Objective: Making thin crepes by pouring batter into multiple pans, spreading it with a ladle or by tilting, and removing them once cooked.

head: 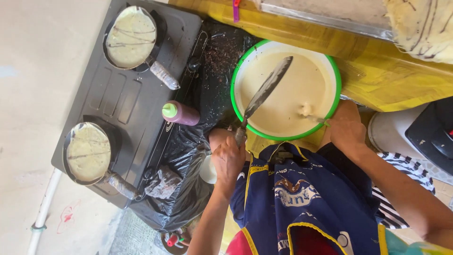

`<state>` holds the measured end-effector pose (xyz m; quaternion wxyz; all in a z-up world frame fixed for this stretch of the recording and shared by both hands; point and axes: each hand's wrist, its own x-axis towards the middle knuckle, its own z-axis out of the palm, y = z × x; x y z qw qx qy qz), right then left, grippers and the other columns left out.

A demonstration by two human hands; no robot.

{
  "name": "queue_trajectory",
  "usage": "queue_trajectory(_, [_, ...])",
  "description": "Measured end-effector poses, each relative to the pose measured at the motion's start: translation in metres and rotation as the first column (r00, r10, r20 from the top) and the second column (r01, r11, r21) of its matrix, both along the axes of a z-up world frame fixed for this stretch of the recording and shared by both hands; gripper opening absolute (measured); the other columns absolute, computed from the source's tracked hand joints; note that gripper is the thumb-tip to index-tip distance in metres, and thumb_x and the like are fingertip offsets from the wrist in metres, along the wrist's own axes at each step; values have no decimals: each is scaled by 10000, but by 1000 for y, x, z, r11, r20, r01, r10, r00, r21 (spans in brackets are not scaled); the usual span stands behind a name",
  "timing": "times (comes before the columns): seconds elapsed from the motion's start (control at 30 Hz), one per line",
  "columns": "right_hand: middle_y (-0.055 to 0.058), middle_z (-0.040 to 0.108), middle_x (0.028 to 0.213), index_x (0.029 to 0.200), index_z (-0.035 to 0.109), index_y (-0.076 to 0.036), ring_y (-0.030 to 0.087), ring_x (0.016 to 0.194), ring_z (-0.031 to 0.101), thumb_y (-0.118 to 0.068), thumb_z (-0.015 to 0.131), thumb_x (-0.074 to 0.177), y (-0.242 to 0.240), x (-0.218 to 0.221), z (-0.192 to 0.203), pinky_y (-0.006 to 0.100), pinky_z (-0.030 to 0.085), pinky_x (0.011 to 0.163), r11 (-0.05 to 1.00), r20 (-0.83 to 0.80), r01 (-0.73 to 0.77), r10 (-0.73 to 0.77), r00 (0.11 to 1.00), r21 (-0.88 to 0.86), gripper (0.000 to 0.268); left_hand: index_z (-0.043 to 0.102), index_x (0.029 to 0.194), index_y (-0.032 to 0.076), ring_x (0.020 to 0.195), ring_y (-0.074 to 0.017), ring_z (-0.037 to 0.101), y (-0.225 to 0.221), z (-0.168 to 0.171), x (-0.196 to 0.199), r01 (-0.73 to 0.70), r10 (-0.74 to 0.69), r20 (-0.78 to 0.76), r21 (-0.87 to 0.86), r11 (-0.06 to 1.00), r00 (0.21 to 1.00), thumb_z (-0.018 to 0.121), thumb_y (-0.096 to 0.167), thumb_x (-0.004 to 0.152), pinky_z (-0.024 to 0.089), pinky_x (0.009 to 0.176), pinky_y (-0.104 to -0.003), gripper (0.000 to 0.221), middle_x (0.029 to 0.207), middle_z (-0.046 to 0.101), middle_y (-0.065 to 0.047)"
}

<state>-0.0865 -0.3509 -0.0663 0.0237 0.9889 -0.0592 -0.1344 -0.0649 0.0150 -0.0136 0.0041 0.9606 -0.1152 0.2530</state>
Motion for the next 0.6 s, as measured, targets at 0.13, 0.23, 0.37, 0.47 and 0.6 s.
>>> queue_trajectory(0.13, [-30, 637, 726, 915, 741, -187, 32, 716, 634, -160, 530, 1032, 24, 12, -46, 187, 486, 658, 895, 81, 314, -304, 949, -318, 243, 494, 757, 225, 499, -184, 616, 2, -35, -1, -13, 13, 20, 15, 1000, 1000, 619, 588, 889, 516, 489, -312, 406, 615, 481, 43])
queue_trajectory(0.23, [365, 674, 1264, 1428, 549, 100, 511, 1170, 655, -493, 510, 1092, -57, 26, -162, 555, 445, 1045, 834, -244, 441, -376, 894, 332, 683, 515, 795, 192, 519, -205, 633, -6, -29, -6, -68, 68, -2, 19, 997, 998, 602, 553, 909, 525, 523, -347, 389, 633, 512, 6])
queue_trajectory(0.37, [265, 728, 1128, 1431, 472, -99, 520, 1070, 732, -625, 579, 958, 20, 42, -25, 614, 515, 909, 970, -83, 230, -223, 971, 80, 716, 552, 776, 250, 560, -240, 728, -31, -99, -18, -367, 249, -405, -245, 897, 880, 577, 680, 897, 533, 568, -428, 448, 607, 645, 35])
queue_trajectory(0.47, [10, 736, 896, 1066, 757, -380, 298, 846, 777, -534, 571, 965, 149, 54, 64, 408, 631, 777, 906, 130, -417, 423, 897, -70, 261, 726, 844, 103, 893, -413, 750, -45, -75, -13, -665, -106, -825, -517, 539, 556, 674, 726, 766, 598, 747, -506, 629, 751, 733, -182])
queue_trajectory(0.6, [123, 809, 984, 1337, 702, -148, 232, 844, 777, -239, 689, 916, 362, 38, 137, 367, 632, 772, 142, -383, 356, 351, 854, 924, 431, 508, 1205, 50, 1115, -419, 616, -53, -38, -10, -813, -442, -784, -554, 182, 435, 522, 529, 918, 474, 952, -452, 559, 1078, 603, -245])
